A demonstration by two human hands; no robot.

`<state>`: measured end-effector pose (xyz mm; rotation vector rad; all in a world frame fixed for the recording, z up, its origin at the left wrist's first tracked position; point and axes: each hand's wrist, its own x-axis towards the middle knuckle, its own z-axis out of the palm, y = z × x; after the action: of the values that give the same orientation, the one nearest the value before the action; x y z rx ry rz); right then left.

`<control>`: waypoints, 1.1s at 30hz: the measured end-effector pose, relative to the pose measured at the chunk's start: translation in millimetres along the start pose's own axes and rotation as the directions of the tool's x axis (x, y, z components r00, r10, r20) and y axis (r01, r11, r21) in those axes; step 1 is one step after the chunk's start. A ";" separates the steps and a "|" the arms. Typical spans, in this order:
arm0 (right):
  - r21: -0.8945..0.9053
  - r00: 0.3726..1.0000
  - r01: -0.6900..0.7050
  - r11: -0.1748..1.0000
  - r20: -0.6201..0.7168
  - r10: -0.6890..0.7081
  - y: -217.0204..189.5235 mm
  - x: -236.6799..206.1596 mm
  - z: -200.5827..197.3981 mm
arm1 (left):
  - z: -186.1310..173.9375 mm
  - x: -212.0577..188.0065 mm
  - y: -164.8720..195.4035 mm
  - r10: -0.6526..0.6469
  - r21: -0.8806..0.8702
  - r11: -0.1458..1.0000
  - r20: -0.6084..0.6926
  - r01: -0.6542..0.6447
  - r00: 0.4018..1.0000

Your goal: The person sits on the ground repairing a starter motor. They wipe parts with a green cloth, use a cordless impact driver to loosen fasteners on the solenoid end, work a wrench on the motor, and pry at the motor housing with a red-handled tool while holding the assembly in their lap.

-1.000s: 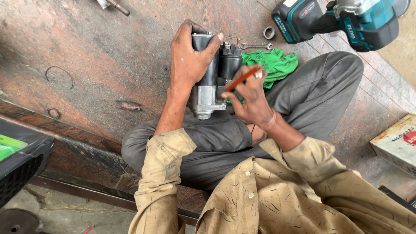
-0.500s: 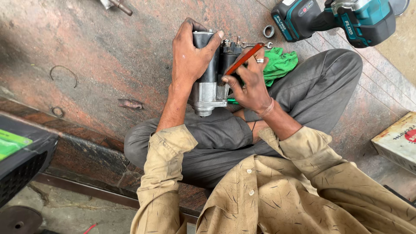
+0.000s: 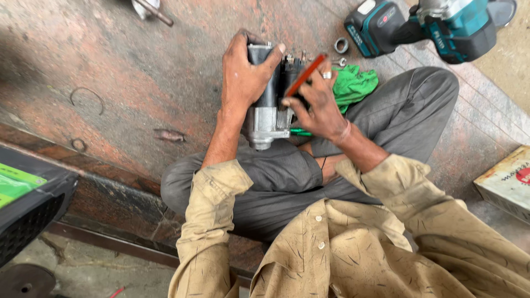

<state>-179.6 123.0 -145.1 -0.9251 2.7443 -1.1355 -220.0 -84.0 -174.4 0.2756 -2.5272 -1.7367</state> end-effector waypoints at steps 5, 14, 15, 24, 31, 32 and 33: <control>0.100 0.994 -0.073 0.992 0.090 0.064 -3.9 -7.4 -3.4 | 0.5 -1.8 -2.8 0.003 0.012 1.000 -0.002 -0.003 1.000; -0.007 0.997 -0.038 0.999 0.072 0.039 -5.0 -12.5 0.6 | 0.6 1.1 -3.2 0.010 0.006 1.000 0.010 -0.010 1.000; 0.007 0.999 -0.041 0.999 0.027 0.041 0.3 -9.5 3.2 | 1.0 0.7 -4.1 0.044 0.007 0.999 -0.003 -0.044 0.999; -0.011 0.996 -0.036 0.999 0.085 0.037 -10.3 -25.5 -0.9 | 0.0 0.5 4.0 -0.040 0.011 0.999 0.021 0.039 0.999; 0.007 0.994 -0.089 0.996 -0.060 0.089 -6.0 -19.3 10.3 | -0.7 -0.4 4.1 -0.017 0.019 1.000 0.007 0.017 1.000; 0.035 0.994 -0.105 0.994 -0.021 0.105 -8.3 -22.6 8.8 | -1.2 0.8 4.8 -0.038 0.016 0.999 0.014 0.038 0.999; 0.062 0.992 -0.124 0.990 0.017 0.123 -12.5 -28.5 7.3 | -1.9 0.9 5.3 -0.058 0.013 0.998 0.024 0.058 0.998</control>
<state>-147.9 126.7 -147.7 -0.7413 2.6957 -1.1825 -221.2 -84.0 -168.9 0.3343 -2.5723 -1.7564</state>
